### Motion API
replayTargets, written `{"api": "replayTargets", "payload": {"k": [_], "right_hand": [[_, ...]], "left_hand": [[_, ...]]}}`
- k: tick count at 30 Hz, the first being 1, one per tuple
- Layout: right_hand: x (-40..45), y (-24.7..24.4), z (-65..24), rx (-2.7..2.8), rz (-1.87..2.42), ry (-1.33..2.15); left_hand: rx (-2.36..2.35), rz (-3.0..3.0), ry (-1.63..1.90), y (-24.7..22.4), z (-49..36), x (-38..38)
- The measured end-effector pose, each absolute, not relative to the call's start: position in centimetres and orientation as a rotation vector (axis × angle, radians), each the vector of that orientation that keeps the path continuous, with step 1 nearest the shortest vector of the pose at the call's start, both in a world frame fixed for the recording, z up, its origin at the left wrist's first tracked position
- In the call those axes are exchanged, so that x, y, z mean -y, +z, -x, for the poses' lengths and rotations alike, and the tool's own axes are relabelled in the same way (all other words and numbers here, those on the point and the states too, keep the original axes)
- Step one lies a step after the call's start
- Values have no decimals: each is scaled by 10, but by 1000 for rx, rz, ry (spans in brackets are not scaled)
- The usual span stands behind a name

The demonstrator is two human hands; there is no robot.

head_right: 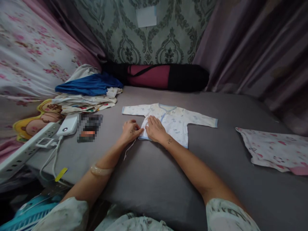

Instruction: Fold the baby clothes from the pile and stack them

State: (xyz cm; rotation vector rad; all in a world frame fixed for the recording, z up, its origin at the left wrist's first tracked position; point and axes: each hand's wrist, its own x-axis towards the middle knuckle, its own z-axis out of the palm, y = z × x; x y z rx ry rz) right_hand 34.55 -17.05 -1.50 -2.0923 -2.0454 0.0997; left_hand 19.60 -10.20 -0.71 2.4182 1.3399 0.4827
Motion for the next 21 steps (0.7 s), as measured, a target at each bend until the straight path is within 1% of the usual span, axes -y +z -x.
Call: {"api": "replayTargets", "payload": {"k": [12, 16, 18, 21], "right_hand": [[173, -10, -341, 2053, 2153, 150], [173, 2, -350, 2090, 2044, 353], [173, 9, -363, 2027, 1985, 388], [178, 15, -389, 1734, 2109, 181]], "left_hand": [[-1352, -2420, 367, 6, -192, 104], [-1345, -2428, 400, 4, -193, 101], [-1216, -2498, 503, 2, -196, 97], [-883, -2670, 611, 0, -209, 92]]}}
